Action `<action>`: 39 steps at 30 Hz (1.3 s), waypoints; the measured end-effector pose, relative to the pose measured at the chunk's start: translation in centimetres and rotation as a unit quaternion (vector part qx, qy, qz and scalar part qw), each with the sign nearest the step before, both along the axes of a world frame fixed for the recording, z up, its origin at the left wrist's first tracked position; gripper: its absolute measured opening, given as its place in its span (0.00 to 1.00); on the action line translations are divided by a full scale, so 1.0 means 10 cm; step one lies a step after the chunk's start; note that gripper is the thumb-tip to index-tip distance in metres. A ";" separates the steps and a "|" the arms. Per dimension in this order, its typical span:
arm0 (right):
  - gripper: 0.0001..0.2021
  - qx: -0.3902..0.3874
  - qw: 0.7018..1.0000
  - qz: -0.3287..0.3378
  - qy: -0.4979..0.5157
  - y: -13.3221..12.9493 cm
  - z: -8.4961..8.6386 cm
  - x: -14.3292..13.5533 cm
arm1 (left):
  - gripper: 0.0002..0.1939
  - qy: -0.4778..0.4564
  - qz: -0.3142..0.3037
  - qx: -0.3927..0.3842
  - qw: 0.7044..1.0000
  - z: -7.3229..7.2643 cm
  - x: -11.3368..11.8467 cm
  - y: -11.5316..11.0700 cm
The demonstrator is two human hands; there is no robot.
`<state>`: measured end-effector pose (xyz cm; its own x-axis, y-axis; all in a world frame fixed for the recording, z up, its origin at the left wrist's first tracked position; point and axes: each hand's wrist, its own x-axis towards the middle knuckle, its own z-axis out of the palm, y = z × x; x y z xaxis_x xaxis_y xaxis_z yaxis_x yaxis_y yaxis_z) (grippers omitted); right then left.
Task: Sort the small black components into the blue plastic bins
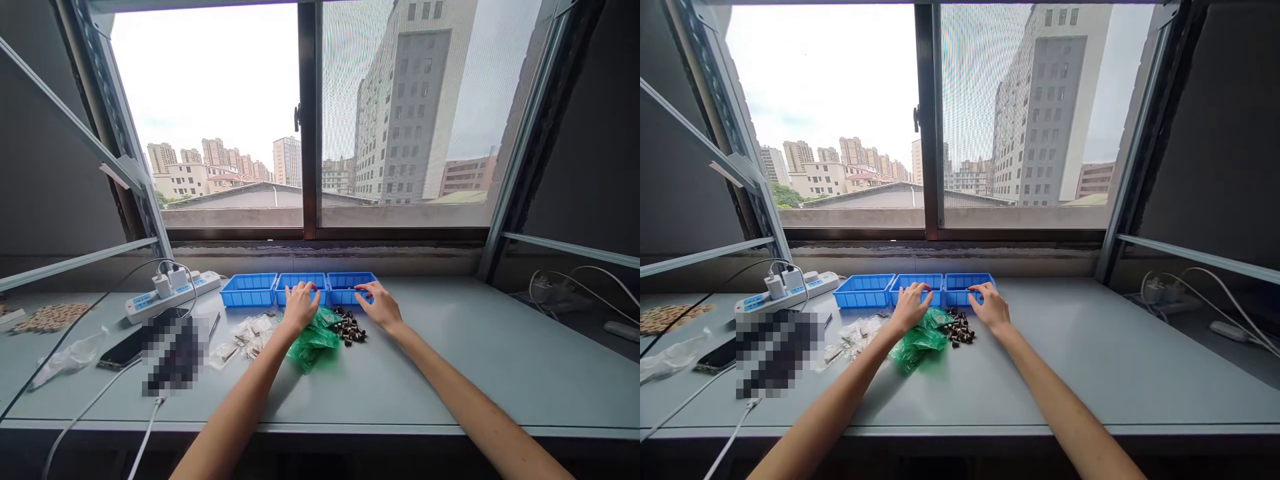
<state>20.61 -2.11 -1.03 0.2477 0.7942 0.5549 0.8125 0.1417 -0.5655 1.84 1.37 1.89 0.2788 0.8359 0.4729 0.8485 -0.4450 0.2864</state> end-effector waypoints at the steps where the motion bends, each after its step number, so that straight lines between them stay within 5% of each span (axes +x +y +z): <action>1: 0.11 0.004 1.000 0.002 0.002 0.01 -0.01 0.00 | 0.09 0.002 0.000 -0.005 1.000 0.00 0.00 0.00; 15: 0.11 0.008 1.000 -0.002 0.005 -0.02 0.02 -0.04 | 0.11 -0.018 -0.003 -0.024 1.000 0.07 -0.04 -0.01; 20: 0.09 -0.018 0.997 0.050 -0.055 -0.08 0.07 -0.13 | 0.20 -0.059 0.138 0.031 0.988 0.16 -0.20 0.05; 25: 0.07 -0.085 0.988 0.075 -0.101 -0.11 0.07 -0.15 | 0.28 -0.054 0.260 -0.034 0.964 0.15 -0.33 0.15; 31: 0.07 -0.123 0.987 0.049 -0.089 -0.11 0.09 -0.10 | 0.28 -0.071 0.236 -0.045 0.968 0.10 -0.35 0.20; 34: 0.07 -0.135 0.986 0.060 -0.083 -0.11 0.09 -0.09 | 0.27 -0.110 0.203 0.019 0.973 0.12 -0.33 0.18; 39: 0.08 -0.154 0.983 0.065 -0.077 -0.10 0.07 -0.10 | 0.19 -0.130 -0.030 0.181 0.974 0.18 -0.21 0.09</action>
